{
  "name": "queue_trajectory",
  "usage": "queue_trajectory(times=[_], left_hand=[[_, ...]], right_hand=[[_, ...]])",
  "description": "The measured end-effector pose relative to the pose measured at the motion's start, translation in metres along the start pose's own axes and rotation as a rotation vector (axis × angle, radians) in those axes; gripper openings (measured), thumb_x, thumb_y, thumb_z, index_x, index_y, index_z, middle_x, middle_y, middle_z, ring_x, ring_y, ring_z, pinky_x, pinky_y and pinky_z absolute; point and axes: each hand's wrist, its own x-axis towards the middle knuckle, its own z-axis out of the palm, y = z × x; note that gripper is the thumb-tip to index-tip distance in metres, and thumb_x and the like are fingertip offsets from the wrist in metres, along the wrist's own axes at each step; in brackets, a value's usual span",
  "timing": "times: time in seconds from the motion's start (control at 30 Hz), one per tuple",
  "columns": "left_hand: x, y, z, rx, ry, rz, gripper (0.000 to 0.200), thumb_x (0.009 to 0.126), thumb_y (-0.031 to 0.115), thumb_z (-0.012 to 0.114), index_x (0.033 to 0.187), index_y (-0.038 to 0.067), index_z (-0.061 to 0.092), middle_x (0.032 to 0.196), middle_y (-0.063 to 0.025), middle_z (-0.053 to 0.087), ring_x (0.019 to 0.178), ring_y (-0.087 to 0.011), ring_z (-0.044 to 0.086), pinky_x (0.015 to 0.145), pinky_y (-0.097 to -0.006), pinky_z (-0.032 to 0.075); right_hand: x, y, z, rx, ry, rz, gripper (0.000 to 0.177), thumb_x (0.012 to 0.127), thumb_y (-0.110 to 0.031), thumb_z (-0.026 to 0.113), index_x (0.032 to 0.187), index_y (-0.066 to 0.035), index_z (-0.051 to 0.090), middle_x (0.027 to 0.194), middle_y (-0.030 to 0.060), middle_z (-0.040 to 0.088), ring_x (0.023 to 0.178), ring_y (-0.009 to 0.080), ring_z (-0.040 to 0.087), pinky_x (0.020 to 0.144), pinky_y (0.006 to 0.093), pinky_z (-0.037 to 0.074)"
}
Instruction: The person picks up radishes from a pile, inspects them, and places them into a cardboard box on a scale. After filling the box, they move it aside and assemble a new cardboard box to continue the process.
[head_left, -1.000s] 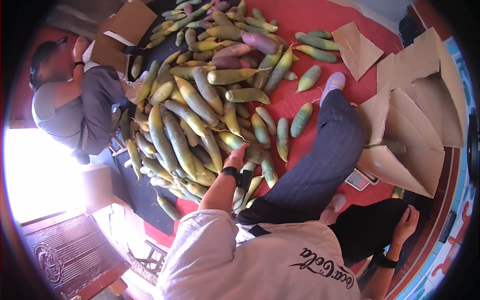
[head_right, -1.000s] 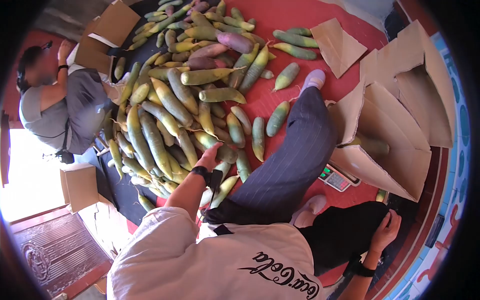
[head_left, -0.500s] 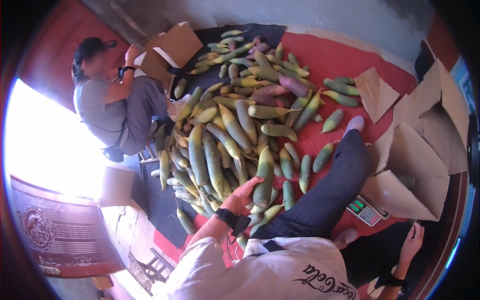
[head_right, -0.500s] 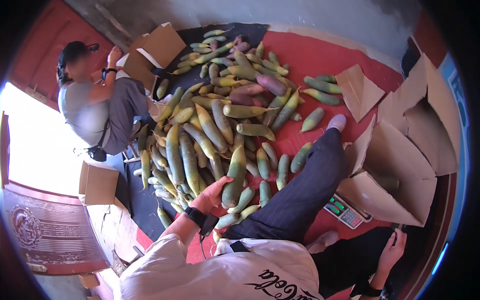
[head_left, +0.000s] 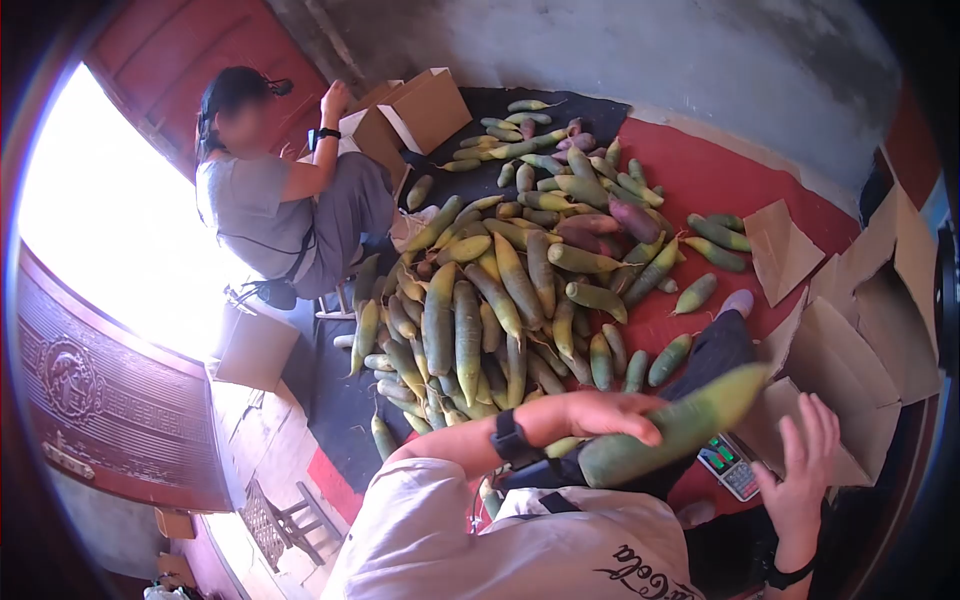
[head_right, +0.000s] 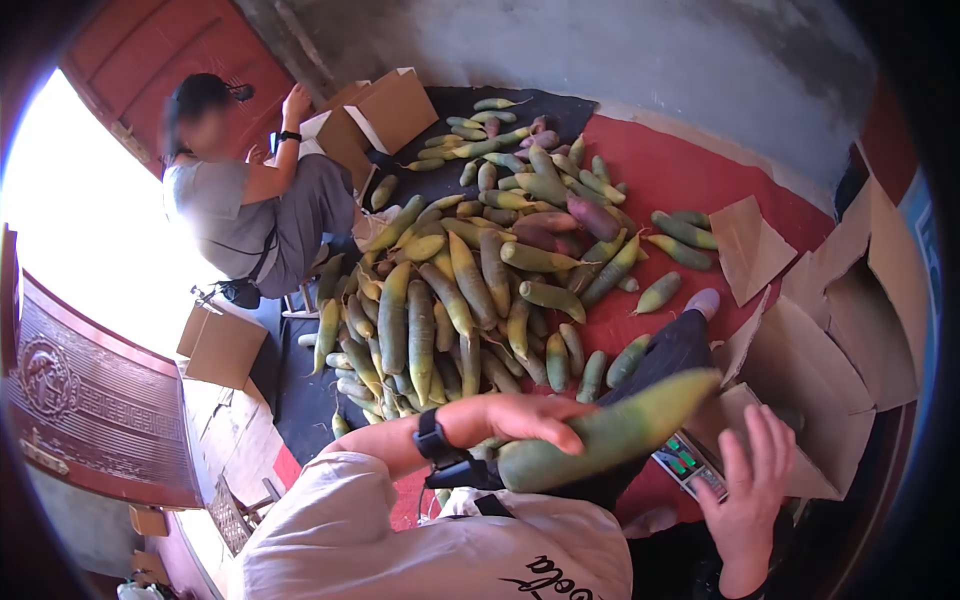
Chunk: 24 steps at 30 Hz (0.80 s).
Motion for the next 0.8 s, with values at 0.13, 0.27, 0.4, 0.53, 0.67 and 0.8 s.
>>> queue_trajectory(times=[0.13, 0.27, 0.4, 0.53, 0.67, 0.8], left_hand=[[0.031, -0.003, 0.019, 0.048, -0.226, -0.079, 0.073, 0.078, 0.035, 0.064, 0.132, -0.004, 0.034, 0.124, -0.0122, 0.048, 0.114, -0.0174, 0.044, 0.097, -0.0304, 0.035], [0.046, 0.001, 0.020, -0.088, -0.323, -0.087, 0.069, 0.082, 0.036, 0.062, 0.132, -0.003, 0.035, 0.125, -0.0132, 0.048, 0.115, -0.0188, 0.045, 0.098, -0.0312, 0.035], [0.065, 0.003, -0.003, -0.362, -0.334, 0.017, 0.059, 0.089, 0.039, 0.052, 0.129, -0.002, 0.039, 0.116, -0.0153, 0.055, 0.097, -0.0208, 0.059, 0.079, -0.0339, 0.050], [0.079, 0.019, -0.013, -0.149, -0.134, 0.256, 0.045, 0.092, 0.035, 0.048, 0.120, -0.001, 0.049, 0.107, -0.0106, 0.061, 0.088, -0.0171, 0.061, 0.076, -0.0295, 0.049], [0.105, 0.006, -0.019, 0.153, 0.055, 0.416, 0.030, 0.091, 0.026, 0.053, 0.107, 0.001, 0.056, 0.102, -0.0055, 0.060, 0.085, -0.0126, 0.058, 0.080, -0.0260, 0.045], [0.120, -0.003, -0.020, 0.342, 0.182, 0.500, 0.023, 0.088, 0.020, 0.058, 0.098, -0.001, 0.057, 0.091, -0.0066, 0.057, 0.080, -0.0139, 0.060, 0.074, -0.0264, 0.047]], right_hand=[[-0.021, 0.006, 0.028, 0.048, -0.077, -0.037, 0.069, 0.053, -0.006, 0.073, 0.115, -0.011, 0.043, 0.122, 0.0173, 0.044, 0.110, 0.0373, 0.046, 0.095, 0.0536, 0.033], [-0.069, 0.026, 0.031, 0.180, -0.229, 0.192, 0.064, 0.055, -0.007, 0.073, 0.113, -0.009, 0.046, 0.120, 0.0176, 0.046, 0.109, 0.0370, 0.046, 0.093, 0.0487, 0.035], [-0.105, 0.055, 0.015, -0.008, -0.089, 0.424, 0.069, 0.057, -0.003, 0.069, 0.121, -0.003, 0.043, 0.121, 0.0183, 0.047, 0.114, 0.0374, 0.044, 0.097, 0.0428, 0.033], [-0.129, 0.109, -0.013, -0.073, 0.104, 0.690, 0.072, 0.063, 0.007, 0.062, 0.130, 0.002, 0.037, 0.130, 0.0175, 0.043, 0.123, 0.0314, 0.038, 0.105, 0.0379, 0.026], [-0.132, 0.148, -0.055, -0.182, 0.023, 0.904, 0.066, 0.072, 0.007, 0.058, 0.133, 0.001, 0.034, 0.133, 0.0185, 0.040, 0.125, 0.0290, 0.037, 0.106, 0.0352, 0.025], [-0.179, 0.225, -0.054, -0.335, -0.054, 0.780, 0.065, 0.074, 0.006, 0.057, 0.134, 0.001, 0.032, 0.131, 0.0198, 0.042, 0.123, 0.0300, 0.040, 0.103, 0.0347, 0.028]])
